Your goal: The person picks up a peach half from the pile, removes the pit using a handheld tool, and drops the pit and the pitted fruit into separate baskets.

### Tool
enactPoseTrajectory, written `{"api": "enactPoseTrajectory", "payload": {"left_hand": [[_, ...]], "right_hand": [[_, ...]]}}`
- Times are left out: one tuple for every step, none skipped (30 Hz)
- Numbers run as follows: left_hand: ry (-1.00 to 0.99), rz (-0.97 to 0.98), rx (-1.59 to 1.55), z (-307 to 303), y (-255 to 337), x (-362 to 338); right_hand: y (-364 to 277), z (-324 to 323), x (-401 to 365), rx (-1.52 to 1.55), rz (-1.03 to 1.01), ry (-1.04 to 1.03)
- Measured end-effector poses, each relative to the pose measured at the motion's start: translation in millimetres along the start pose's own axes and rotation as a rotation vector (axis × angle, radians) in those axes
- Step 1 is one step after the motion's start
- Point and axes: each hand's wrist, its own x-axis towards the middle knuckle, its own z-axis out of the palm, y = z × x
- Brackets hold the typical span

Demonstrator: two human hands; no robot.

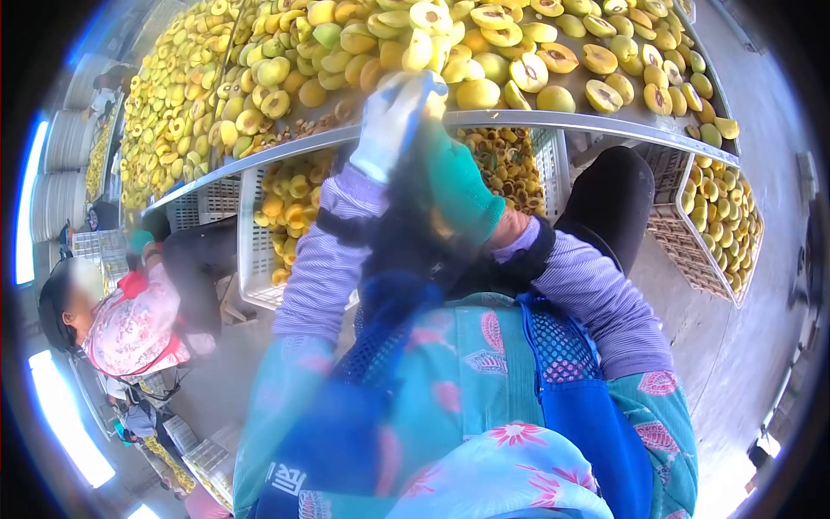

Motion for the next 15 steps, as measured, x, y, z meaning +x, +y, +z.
{"api": "enactPoseTrajectory", "payload": {"left_hand": [[-0.036,-0.342,-0.301,2.6,0.6,0.1],[-0.071,-0.681,-0.603,5.0,0.0,0.3],[-0.083,-0.479,-0.454,7.2,-4.2,-1.0],[-0.063,-0.283,-0.298,9.3,-8.5,-2.4],[-0.069,-0.067,-0.109,12.0,-15.1,-4.1],[-0.075,0.153,0.075,13.9,-18.8,-6.8],[-0.262,-0.284,-0.349,-2.9,5.3,1.4],[-0.220,-0.426,-0.461,-2.4,11.1,3.4],[-0.188,-0.573,-0.573,0.2,16.7,3.9],[-0.161,-0.717,-0.686,2.0,19.4,5.1],[-0.146,-0.120,-0.315,2.8,11.0,0.8],[-0.126,-0.294,-0.529,6.1,9.2,2.2],[-0.105,-0.480,-0.741,9.2,11.9,-0.9],[-0.081,-0.681,-0.950,10.8,17.3,-9.7],[-0.025,-0.729,-0.941,10.3,18.0,-13.1]], "right_hand": [[-0.4,3.1,1.5,0.117,0.053,0.001],[-1.8,2.8,3.0,0.178,0.122,-0.004],[-2.1,0.6,3.4,0.241,0.194,-0.009],[-2.3,-2.6,2.9,0.305,0.268,-0.012],[-5.4,-7.8,0.2,0.168,0.238,-0.035],[-13.1,-14.4,-2.3,0.030,0.204,-0.055],[-18.8,-16.5,-2.2,0.064,0.250,-0.129],[-24.3,-18.6,-2.2,0.094,0.297,-0.201],[-25.1,-18.5,-4.4,0.318,0.429,-0.317],[-25.3,-18.1,-7.1,0.547,0.553,-0.430],[-18.6,-16.9,-5.8,0.708,0.525,-0.581],[-23.2,-18.8,-4.4,0.719,0.549,-0.600],[-26.6,-21.1,-6.6,0.739,0.581,-0.616],[-24.5,-23.5,-11.7,0.771,0.622,-0.628],[-21.2,-26.4,-10.2,0.705,0.618,-0.668]]}}
